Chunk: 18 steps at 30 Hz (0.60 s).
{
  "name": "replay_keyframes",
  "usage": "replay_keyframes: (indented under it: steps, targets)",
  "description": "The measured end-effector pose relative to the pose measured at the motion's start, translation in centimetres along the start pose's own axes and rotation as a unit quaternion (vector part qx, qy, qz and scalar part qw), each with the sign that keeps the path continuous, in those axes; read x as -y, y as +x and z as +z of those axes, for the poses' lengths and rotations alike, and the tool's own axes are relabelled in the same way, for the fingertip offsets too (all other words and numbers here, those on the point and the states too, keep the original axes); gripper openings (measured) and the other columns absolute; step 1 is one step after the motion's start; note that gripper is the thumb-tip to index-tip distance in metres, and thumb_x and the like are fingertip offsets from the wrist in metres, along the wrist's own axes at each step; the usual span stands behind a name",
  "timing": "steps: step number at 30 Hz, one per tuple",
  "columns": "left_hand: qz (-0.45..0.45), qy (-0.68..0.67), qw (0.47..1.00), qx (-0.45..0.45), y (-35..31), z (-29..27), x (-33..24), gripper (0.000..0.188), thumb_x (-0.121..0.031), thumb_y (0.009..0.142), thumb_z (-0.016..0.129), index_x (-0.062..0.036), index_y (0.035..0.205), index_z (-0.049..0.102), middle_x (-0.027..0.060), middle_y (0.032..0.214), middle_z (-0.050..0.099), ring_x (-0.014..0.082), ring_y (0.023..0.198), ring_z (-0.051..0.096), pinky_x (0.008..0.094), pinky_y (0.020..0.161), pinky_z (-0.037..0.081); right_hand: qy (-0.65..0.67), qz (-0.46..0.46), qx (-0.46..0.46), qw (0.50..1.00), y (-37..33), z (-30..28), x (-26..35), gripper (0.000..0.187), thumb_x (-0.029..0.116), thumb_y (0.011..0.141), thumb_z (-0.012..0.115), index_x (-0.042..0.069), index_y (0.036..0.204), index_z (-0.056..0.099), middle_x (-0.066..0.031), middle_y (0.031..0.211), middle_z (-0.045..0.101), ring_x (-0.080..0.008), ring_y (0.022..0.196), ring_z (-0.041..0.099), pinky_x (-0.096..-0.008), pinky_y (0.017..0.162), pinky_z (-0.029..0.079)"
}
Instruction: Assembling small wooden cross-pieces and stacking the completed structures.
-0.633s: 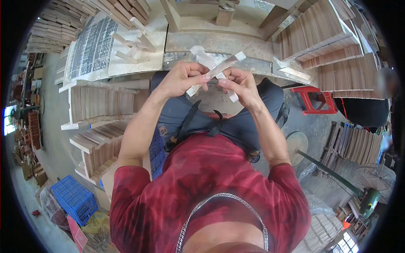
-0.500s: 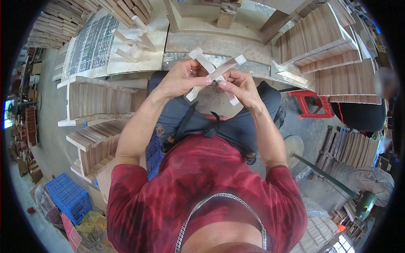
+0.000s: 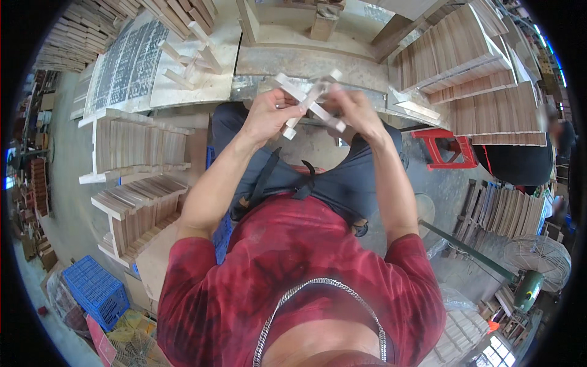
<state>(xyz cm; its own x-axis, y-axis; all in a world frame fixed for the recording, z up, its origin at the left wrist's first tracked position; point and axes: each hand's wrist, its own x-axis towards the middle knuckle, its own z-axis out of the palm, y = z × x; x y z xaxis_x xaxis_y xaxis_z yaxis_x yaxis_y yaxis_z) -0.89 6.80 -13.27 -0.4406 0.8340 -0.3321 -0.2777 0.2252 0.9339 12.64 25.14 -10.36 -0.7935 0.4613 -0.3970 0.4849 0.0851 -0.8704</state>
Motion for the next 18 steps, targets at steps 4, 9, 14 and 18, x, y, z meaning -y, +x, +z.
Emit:
replay_keyframes:
  steps: [4,9,14,18]
  targets:
    - [0.052,-0.072,0.992,-0.088,-0.2,0.2,-0.9,0.027,-0.009,0.092,0.071,0.0025,0.116,0.066,0.0122,0.105,0.073,0.0139,0.093,0.068,0.0266,0.081,0.053,-0.238,-0.342,-0.197,0.887,-2.8,0.7,1.5,0.035,0.028,0.092,0.066,0.001,0.114,0.07,-0.0131,0.108,0.069,-0.0271,0.099,0.065,-0.0461,0.094,0.05]
    - [0.075,-0.159,0.982,-0.063,-0.8,1.9,-1.2,0.024,-0.009,0.093,0.069,0.0041,0.114,0.066,0.0113,0.106,0.073,0.0133,0.094,0.067,0.0272,0.083,0.053,-0.379,-0.463,-0.288,0.748,-2.1,3.9,0.4,0.037,0.012,0.075,0.066,0.004,0.111,0.071,-0.0065,0.11,0.067,-0.0256,0.107,0.059,-0.0533,0.103,0.041]
    - [0.041,-0.134,0.988,-0.063,-0.9,1.9,-0.9,0.019,-0.008,0.094,0.068,0.003,0.11,0.069,0.0099,0.105,0.072,0.0119,0.091,0.066,0.0261,0.078,0.052,-0.436,-0.478,-0.298,0.702,-1.7,4.4,-1.3,0.04,0.012,0.073,0.066,0.005,0.112,0.071,-0.005,0.111,0.065,-0.0265,0.106,0.057,-0.0556,0.103,0.039]
    - [0.026,-0.144,0.988,-0.046,-0.8,1.6,-0.7,0.021,-0.007,0.093,0.067,0.0031,0.112,0.068,0.0088,0.104,0.072,0.0118,0.089,0.067,0.0259,0.075,0.052,-0.326,-0.544,-0.259,0.729,-1.2,3.7,-1.4,0.047,0.006,0.069,0.069,0.011,0.115,0.072,-0.0055,0.116,0.064,-0.0285,0.108,0.056,-0.0555,0.104,0.038]
